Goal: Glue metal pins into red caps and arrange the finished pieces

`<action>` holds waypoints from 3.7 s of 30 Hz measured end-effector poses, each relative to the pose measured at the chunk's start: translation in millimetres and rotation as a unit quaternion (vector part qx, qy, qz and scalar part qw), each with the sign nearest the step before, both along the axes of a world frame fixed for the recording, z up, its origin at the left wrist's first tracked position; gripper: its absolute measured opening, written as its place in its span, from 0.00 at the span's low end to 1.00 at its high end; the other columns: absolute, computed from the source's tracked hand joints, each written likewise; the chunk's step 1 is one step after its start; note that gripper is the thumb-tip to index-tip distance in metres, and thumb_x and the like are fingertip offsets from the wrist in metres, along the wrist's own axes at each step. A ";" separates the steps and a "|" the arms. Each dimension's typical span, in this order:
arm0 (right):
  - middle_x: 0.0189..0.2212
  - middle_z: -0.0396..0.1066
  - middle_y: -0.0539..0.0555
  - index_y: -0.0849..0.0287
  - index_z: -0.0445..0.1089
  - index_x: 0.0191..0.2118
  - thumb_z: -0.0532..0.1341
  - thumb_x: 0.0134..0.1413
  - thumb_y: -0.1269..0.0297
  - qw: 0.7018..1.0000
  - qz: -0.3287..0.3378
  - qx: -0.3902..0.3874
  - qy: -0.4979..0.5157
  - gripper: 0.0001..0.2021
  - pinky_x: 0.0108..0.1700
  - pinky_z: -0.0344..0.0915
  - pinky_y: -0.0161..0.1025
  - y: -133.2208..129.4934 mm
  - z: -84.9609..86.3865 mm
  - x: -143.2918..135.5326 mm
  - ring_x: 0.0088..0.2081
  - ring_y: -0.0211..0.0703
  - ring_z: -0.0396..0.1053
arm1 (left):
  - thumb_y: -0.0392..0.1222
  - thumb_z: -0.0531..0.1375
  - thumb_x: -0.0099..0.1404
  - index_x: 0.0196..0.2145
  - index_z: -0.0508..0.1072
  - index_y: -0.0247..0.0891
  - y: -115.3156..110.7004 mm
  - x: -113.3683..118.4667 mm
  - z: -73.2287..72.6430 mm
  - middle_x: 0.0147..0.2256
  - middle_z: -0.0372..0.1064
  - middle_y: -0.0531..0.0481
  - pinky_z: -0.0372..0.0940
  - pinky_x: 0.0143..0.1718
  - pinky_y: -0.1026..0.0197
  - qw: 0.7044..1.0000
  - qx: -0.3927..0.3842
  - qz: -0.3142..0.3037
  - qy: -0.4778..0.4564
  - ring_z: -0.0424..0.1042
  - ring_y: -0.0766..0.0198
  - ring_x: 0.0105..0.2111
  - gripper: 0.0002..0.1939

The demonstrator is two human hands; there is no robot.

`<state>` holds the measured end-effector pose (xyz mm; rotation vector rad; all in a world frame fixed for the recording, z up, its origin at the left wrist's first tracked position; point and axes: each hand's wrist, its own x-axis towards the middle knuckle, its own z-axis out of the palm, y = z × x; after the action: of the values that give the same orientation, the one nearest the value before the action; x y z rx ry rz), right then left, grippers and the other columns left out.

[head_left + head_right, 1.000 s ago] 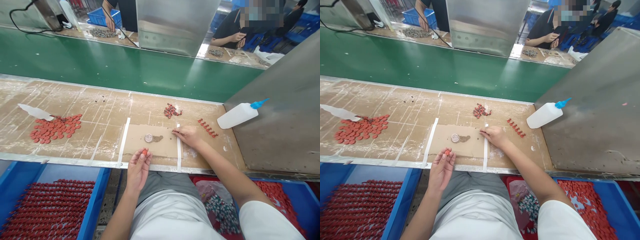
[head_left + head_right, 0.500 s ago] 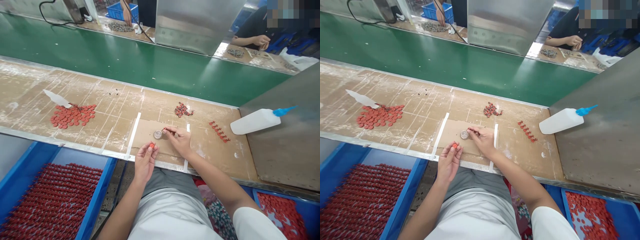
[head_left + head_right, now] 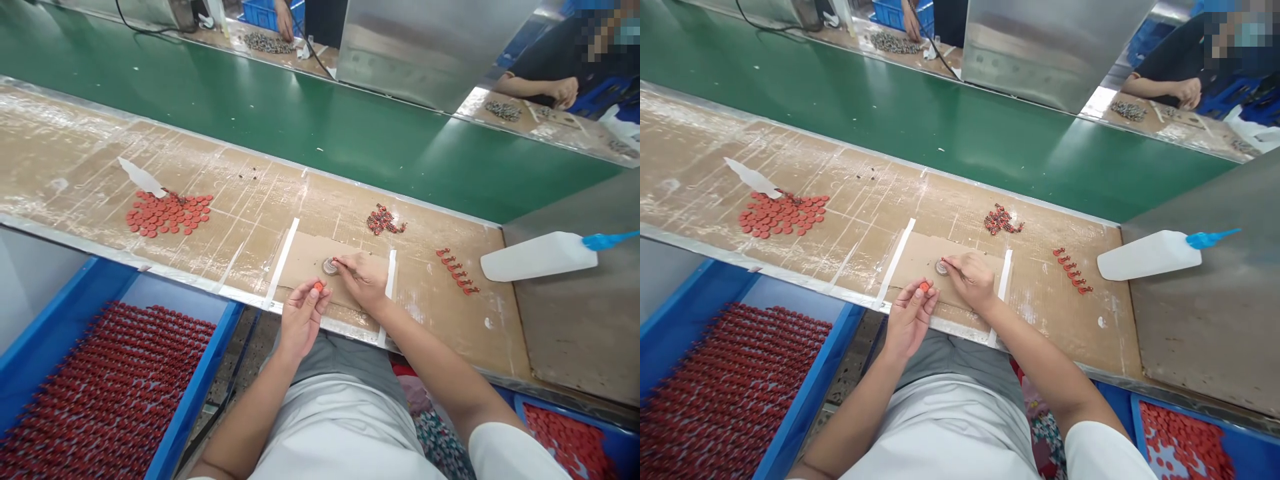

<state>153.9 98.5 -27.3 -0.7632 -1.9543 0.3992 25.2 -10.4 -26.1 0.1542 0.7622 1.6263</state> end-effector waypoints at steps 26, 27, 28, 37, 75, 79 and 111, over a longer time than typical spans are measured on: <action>0.36 0.78 0.54 0.55 0.76 0.41 0.67 0.49 0.59 0.952 -0.107 -0.227 0.177 0.13 0.42 0.74 0.44 -9.5 15.6 -6.6 0.36 0.44 0.76 | 0.35 0.64 0.58 0.41 0.76 0.38 1.1 -2.8 9.8 0.39 0.76 0.50 0.66 0.52 0.60 1.000 -0.005 -0.006 -0.015 0.75 0.69 0.38 0.11; 0.36 0.78 0.54 0.56 0.76 0.40 0.67 0.48 0.59 0.938 -0.104 -0.257 0.206 0.12 0.43 0.74 0.44 -12.7 19.7 -6.7 0.37 0.44 0.76 | 0.36 0.64 0.59 0.41 0.76 0.38 1.6 -2.3 11.0 0.39 0.76 0.50 0.67 0.51 0.60 1.000 -0.007 -0.007 -0.014 0.75 0.69 0.38 0.11; 0.35 0.78 0.54 0.56 0.76 0.38 0.68 0.47 0.59 0.927 -0.098 -0.280 0.230 0.12 0.43 0.74 0.44 -16.7 23.8 -6.5 0.37 0.45 0.76 | 0.37 0.64 0.58 0.41 0.76 0.38 2.0 -1.5 12.3 0.39 0.76 0.50 0.67 0.50 0.60 1.000 -0.009 -0.008 -0.013 0.75 0.69 0.38 0.11; 0.35 0.78 0.51 0.51 0.77 0.36 0.68 0.47 0.65 0.946 -0.041 -0.244 0.211 0.07 0.44 0.76 0.46 -62.5 41.5 -2.7 0.37 0.45 0.77 | 0.41 0.65 0.58 0.40 0.77 0.38 -0.4 10.0 26.7 0.39 0.77 0.47 0.69 0.48 0.57 0.999 -0.002 -0.032 -0.003 0.77 0.62 0.39 0.11; 0.37 0.78 0.49 0.48 0.76 0.42 0.66 0.49 0.73 0.988 -0.001 -0.111 0.110 0.15 0.44 0.76 0.41 -65.9 40.8 4.0 0.37 0.43 0.77 | 0.42 0.66 0.57 0.37 0.78 0.37 -3.1 12.8 23.5 0.36 0.78 0.47 0.71 0.38 0.67 0.999 -0.024 -0.028 0.033 0.76 0.67 0.34 0.11; 0.37 0.78 0.49 0.49 0.76 0.43 0.66 0.48 0.75 0.988 0.007 -0.101 0.121 0.17 0.44 0.76 0.40 -66.1 39.4 4.7 0.37 0.43 0.77 | 0.42 0.66 0.57 0.37 0.78 0.37 -2.7 13.7 24.1 0.35 0.78 0.47 0.71 0.38 0.67 0.999 -0.017 -0.028 0.031 0.76 0.68 0.34 0.10; 0.38 0.78 0.51 0.48 0.76 0.42 0.67 0.46 0.75 0.977 0.059 -0.143 0.146 0.17 0.44 0.75 0.44 -61.0 45.8 17.9 0.40 0.45 0.77 | 0.41 0.69 0.52 0.34 0.80 0.40 -4.1 17.4 30.1 0.37 0.78 0.47 0.73 0.43 0.57 0.989 -0.003 -0.012 0.151 0.77 0.59 0.38 0.10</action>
<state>171.7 37.5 18.6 -0.7232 -1.6871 0.8322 42.6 -14.5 4.0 0.4107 0.9905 1.5955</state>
